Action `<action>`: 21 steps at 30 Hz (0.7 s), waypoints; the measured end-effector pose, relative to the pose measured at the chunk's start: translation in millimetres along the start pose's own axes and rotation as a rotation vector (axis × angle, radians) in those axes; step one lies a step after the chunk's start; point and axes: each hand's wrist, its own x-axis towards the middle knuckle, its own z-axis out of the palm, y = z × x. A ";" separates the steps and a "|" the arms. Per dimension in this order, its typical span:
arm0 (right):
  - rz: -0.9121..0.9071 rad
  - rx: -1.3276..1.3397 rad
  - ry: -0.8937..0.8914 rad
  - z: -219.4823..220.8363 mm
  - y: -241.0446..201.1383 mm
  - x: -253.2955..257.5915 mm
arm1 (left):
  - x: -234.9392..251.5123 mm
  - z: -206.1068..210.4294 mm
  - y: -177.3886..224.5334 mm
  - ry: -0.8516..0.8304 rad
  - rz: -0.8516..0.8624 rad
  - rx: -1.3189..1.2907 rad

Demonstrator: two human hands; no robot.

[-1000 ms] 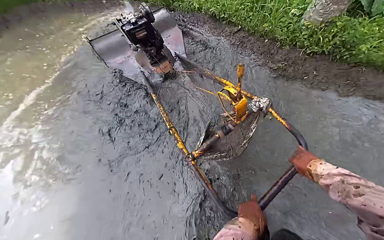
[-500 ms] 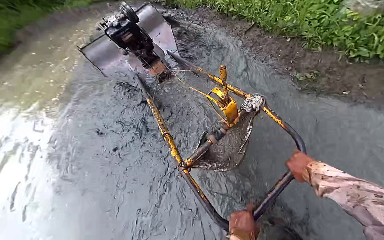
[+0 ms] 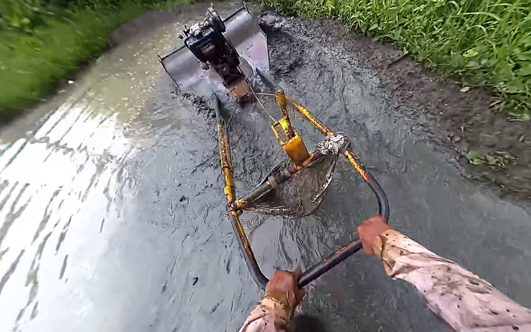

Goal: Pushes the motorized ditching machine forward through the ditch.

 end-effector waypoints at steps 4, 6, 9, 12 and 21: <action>-0.082 -0.009 0.017 -49.4 -18.9 56.4 | 49.3 -35.1 -49.0 -0.054 -0.098 0.020; -0.082 -0.021 0.000 -65.0 -23.3 94.7 | 76.1 -52.7 -62.8 -0.121 -0.163 -0.009; -0.016 -0.030 -0.080 -93.8 -24.4 162.3 | 124.1 -69.9 -79.8 -0.094 -0.220 -0.082; 0.026 -0.030 -0.125 -124.9 -14.2 230.3 | 181.0 -91.8 -107.5 -0.004 -0.132 -0.159; 0.066 -0.143 -0.217 -286.5 39.1 334.5 | 293.6 -237.1 -155.9 -0.135 0.059 -0.263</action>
